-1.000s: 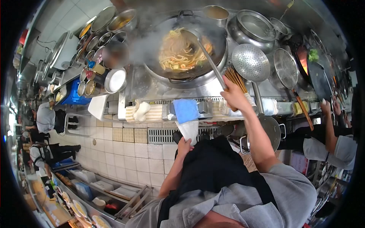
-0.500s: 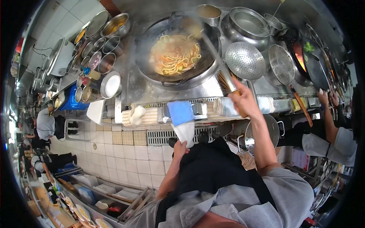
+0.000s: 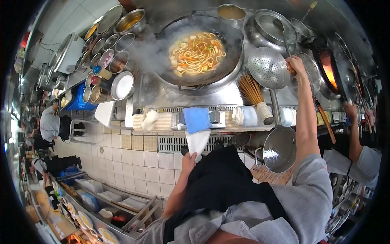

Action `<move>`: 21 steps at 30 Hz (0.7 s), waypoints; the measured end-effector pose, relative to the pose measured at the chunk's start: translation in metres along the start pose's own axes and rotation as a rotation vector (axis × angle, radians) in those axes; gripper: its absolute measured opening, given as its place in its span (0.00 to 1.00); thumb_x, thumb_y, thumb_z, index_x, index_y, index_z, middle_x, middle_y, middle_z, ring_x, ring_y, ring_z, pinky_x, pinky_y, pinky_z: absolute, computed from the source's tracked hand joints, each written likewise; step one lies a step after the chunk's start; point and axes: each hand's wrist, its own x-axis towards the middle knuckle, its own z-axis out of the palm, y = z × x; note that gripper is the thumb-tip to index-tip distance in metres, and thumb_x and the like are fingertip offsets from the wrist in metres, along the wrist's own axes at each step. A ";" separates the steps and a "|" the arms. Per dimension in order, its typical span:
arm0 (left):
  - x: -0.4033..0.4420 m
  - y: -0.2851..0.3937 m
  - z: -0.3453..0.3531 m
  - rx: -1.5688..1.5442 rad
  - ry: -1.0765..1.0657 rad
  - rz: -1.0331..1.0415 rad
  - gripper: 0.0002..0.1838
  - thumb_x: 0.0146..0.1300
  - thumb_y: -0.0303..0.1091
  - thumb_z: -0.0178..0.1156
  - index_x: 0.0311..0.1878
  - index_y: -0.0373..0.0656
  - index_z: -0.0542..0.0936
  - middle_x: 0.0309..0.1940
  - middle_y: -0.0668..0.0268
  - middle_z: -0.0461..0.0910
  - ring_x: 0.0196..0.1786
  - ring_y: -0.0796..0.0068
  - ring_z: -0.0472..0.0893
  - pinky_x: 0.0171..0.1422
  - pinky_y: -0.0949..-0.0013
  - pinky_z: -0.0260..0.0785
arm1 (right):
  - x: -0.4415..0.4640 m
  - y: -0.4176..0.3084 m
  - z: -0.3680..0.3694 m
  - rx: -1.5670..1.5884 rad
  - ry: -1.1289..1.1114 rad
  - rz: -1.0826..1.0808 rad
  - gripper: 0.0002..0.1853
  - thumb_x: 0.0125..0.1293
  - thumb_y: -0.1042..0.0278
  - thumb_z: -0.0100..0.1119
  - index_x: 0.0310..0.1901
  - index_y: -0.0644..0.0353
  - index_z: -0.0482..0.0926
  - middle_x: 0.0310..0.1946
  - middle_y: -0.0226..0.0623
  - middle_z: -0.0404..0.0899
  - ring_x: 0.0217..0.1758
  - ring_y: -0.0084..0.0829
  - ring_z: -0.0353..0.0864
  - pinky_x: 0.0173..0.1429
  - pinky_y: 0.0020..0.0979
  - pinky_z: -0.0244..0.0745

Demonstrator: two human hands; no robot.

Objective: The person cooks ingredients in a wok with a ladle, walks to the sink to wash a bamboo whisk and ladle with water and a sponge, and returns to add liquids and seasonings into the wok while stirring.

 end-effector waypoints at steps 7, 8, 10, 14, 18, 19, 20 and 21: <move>0.004 -0.018 -0.004 -0.001 -0.016 0.019 0.19 0.67 0.43 0.60 0.45 0.33 0.78 0.24 0.62 0.79 0.25 0.75 0.79 0.28 0.70 0.71 | -0.076 0.018 0.018 0.328 0.125 -0.133 0.18 0.60 0.74 0.52 0.53 0.65 0.72 0.17 0.31 0.71 0.14 0.24 0.70 0.17 0.28 0.64; 0.009 -0.027 -0.004 0.082 -0.008 0.093 0.19 0.67 0.43 0.59 0.46 0.33 0.78 0.24 0.61 0.79 0.26 0.74 0.80 0.29 0.69 0.71 | -0.068 0.041 0.027 0.092 0.158 -0.269 0.23 0.62 0.74 0.51 0.60 0.66 0.67 0.17 0.28 0.69 0.14 0.22 0.70 0.16 0.27 0.63; 0.022 -0.046 -0.004 0.244 0.015 0.243 0.17 0.67 0.41 0.59 0.47 0.34 0.78 0.25 0.60 0.80 0.27 0.72 0.81 0.30 0.67 0.72 | -0.101 0.032 0.045 0.045 0.211 -0.335 0.25 0.63 0.76 0.49 0.63 0.66 0.66 0.18 0.26 0.68 0.13 0.19 0.67 0.16 0.23 0.61; 0.018 -0.018 -0.012 0.195 -0.048 0.182 0.17 0.64 0.41 0.60 0.41 0.32 0.79 0.33 0.44 0.81 0.40 0.43 0.81 0.45 0.52 0.72 | -0.168 0.008 0.077 0.197 0.174 -0.356 0.32 0.64 0.79 0.50 0.71 0.64 0.59 0.18 0.27 0.69 0.13 0.18 0.66 0.15 0.21 0.60; 0.027 -0.013 -0.023 0.191 -0.163 0.155 0.17 0.64 0.42 0.60 0.39 0.32 0.79 0.36 0.43 0.81 0.43 0.43 0.81 0.47 0.52 0.71 | -0.253 -0.028 0.117 0.403 -0.109 -0.244 0.35 0.63 0.79 0.50 0.73 0.60 0.56 0.18 0.28 0.69 0.11 0.18 0.64 0.13 0.21 0.59; 0.030 -0.018 -0.026 0.204 -0.164 0.210 0.17 0.64 0.42 0.60 0.37 0.33 0.79 0.36 0.43 0.81 0.42 0.44 0.81 0.46 0.52 0.71 | -0.272 -0.033 0.128 0.486 -0.201 -0.181 0.35 0.63 0.79 0.50 0.73 0.58 0.56 0.17 0.29 0.69 0.10 0.19 0.63 0.11 0.21 0.59; 0.033 -0.018 -0.031 0.275 -0.154 0.265 0.17 0.63 0.42 0.61 0.37 0.33 0.79 0.36 0.44 0.81 0.42 0.44 0.80 0.47 0.52 0.71 | -0.290 -0.039 0.143 0.532 -0.250 -0.090 0.36 0.63 0.80 0.49 0.73 0.56 0.56 0.17 0.29 0.68 0.09 0.19 0.62 0.10 0.22 0.59; 0.035 -0.016 -0.037 0.347 -0.141 0.313 0.16 0.62 0.42 0.61 0.37 0.34 0.79 0.36 0.44 0.81 0.42 0.44 0.80 0.47 0.52 0.72 | -0.306 -0.043 0.159 0.577 -0.303 0.007 0.36 0.62 0.80 0.49 0.73 0.54 0.56 0.16 0.29 0.67 0.07 0.19 0.61 0.09 0.22 0.59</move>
